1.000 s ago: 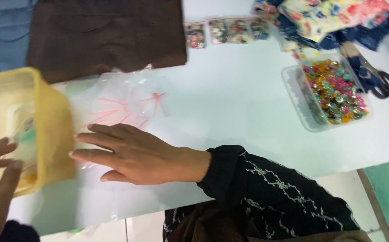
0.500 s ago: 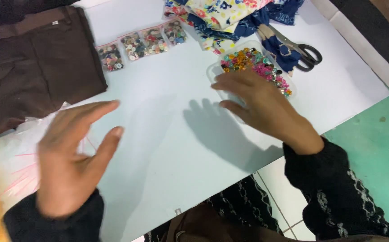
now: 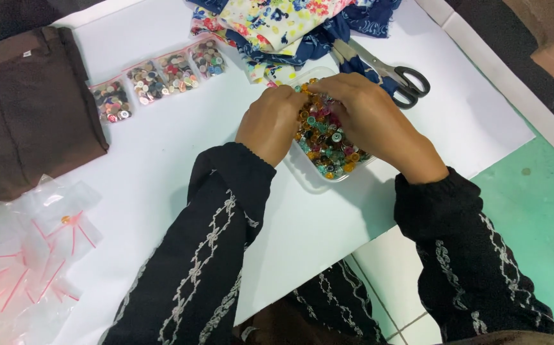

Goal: The person sorts small buttons by color on a white table, then places them into small clear plastic bags and seals them. The person first handles light blue buttons and then orange buttons, arranging them in rows before bagging.

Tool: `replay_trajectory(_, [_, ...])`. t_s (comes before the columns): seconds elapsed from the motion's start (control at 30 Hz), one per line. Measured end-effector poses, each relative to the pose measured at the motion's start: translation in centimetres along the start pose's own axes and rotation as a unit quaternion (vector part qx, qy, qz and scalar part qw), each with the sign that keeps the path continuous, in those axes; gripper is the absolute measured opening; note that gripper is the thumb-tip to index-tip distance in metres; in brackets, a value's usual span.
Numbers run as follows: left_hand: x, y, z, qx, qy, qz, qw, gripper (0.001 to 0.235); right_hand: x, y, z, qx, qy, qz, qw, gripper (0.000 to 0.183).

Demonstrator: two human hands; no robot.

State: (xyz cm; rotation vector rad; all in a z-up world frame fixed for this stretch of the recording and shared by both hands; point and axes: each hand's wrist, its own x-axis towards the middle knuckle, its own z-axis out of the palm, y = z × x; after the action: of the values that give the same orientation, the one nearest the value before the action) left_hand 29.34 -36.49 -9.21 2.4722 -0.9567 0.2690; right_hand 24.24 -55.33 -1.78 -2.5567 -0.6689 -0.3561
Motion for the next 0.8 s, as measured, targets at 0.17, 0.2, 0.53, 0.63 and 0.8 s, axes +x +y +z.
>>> replay_trajectory(0.17, [1.1, 0.0, 0.4, 0.045, -0.022, -0.013, 0.999, 0.032, 0.7, -1.2, -0.6, 0.081, -0.081, 0.044, 0.992, 0.044])
replay_trajectory(0.2, [1.1, -0.1, 0.5, 0.045, -0.024, -0.014, 0.999, 0.032, 0.6, -1.0, -0.4, 0.083, -0.082, 0.045, 0.992, 0.044])
replay_trajectory(0.53, [0.9, -0.1, -1.0, -0.204, 0.042, -0.047, 0.977, 0.024, -0.1, 1.5, -1.5, 0.094, -0.03, 0.014, 0.995, 0.022])
replay_trajectory(0.63, [0.9, 0.3, -1.8, -0.246, 0.068, -0.05, 0.966, 0.028, 0.2, 2.6, -1.2, 0.067, -0.026, -0.026, 0.997, 0.021])
replay_trajectory(0.8, [0.9, 0.3, -2.9, -0.261, 0.104, -0.072, 0.957, 0.03, 1.2, 2.2, 0.3, 0.055, -0.068, -0.039, 0.995, 0.026])
